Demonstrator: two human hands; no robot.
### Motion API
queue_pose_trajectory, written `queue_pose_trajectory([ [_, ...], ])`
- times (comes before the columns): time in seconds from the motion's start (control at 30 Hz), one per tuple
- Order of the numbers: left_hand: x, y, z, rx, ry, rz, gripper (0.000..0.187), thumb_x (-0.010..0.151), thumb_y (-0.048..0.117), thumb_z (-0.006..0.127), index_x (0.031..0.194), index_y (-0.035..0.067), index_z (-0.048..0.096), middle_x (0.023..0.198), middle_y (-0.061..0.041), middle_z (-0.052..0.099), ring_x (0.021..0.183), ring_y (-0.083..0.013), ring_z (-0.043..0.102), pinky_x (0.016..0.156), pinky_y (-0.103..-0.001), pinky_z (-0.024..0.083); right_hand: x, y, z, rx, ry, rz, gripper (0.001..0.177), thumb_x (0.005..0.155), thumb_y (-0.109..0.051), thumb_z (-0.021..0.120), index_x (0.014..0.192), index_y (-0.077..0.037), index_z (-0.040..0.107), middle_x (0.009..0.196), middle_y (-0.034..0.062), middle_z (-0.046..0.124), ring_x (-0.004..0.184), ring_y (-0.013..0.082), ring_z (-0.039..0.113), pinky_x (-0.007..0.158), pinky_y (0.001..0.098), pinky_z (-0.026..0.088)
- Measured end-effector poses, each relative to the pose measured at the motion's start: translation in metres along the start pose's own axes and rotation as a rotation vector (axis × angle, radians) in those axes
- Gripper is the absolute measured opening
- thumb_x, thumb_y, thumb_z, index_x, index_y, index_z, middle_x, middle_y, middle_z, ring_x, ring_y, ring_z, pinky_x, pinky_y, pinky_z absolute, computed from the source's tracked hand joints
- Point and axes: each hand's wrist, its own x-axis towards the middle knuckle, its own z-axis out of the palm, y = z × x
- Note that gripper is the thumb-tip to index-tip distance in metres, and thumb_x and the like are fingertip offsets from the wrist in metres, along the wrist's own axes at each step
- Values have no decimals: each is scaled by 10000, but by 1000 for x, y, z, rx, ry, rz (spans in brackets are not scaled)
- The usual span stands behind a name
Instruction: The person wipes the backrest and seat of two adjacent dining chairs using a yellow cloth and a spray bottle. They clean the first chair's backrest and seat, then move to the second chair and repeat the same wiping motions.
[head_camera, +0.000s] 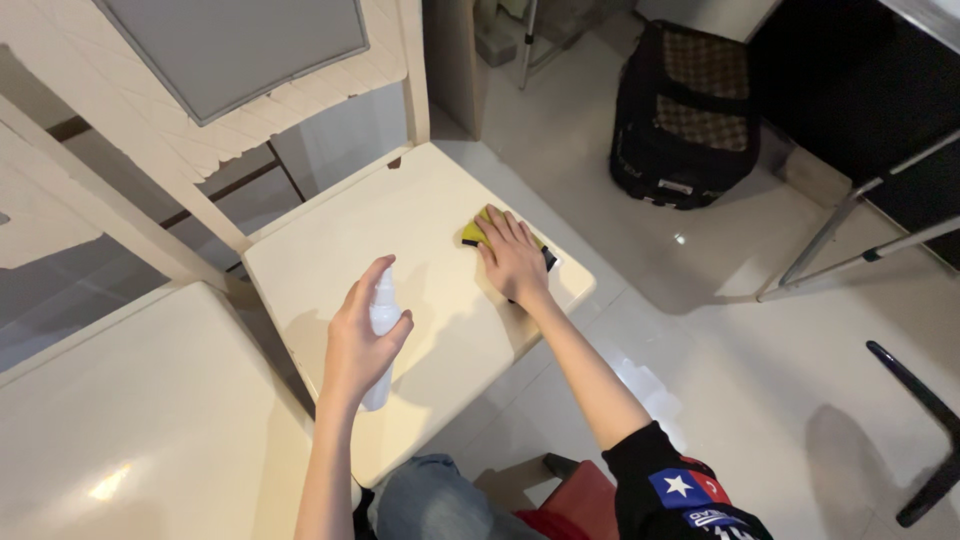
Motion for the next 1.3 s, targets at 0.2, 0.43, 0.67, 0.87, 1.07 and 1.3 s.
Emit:
queue_pose_trajectory([
  [0.2,-2,-1,3,-12,19,53,740,749,135,777,1443,202,529,1311,-169,672,1113,-353,691,918,-418,556,2,0,-2,-10,-38,35,515,1028,-339,465,1516,-176,467,1656,59,339,1528,294,293,1257,449,209],
  [0.43,-3,3,0,-55,31,68,734,758,126,764,1448,190,524,1328,-160,675,1109,-348,694,922,-414,552,1,-1,-1,-15,-39,25,511,1025,-324,471,1512,-168,471,1653,68,341,1526,303,297,1256,456,210],
  [0.67,1,6,4,-106,41,-20,717,754,145,760,1433,206,539,1281,-141,695,1037,-308,720,892,-394,563,2,-3,-2,-25,-31,9,515,1026,-325,463,1513,-157,470,1645,80,342,1512,313,297,1242,466,208],
  [0.87,8,6,8,-121,106,58,732,761,122,772,1450,189,535,1282,-167,689,1081,-300,694,883,-395,549,2,-2,0,-18,-18,7,505,1034,-334,463,1508,-160,480,1649,78,350,1516,315,305,1248,464,218],
  [1.07,9,16,7,-166,108,-34,740,748,135,767,1446,216,535,1197,-138,718,950,-261,728,841,-372,569,0,0,2,-19,0,2,509,1035,-352,464,1514,-180,485,1650,58,366,1526,301,317,1262,460,230],
  [1.3,18,16,15,-214,132,-118,745,748,126,749,1450,229,519,1242,-136,710,967,-268,723,841,-378,568,19,1,13,-47,-54,-8,533,1030,-358,453,1534,-184,447,1659,68,327,1515,316,300,1246,462,218],
])
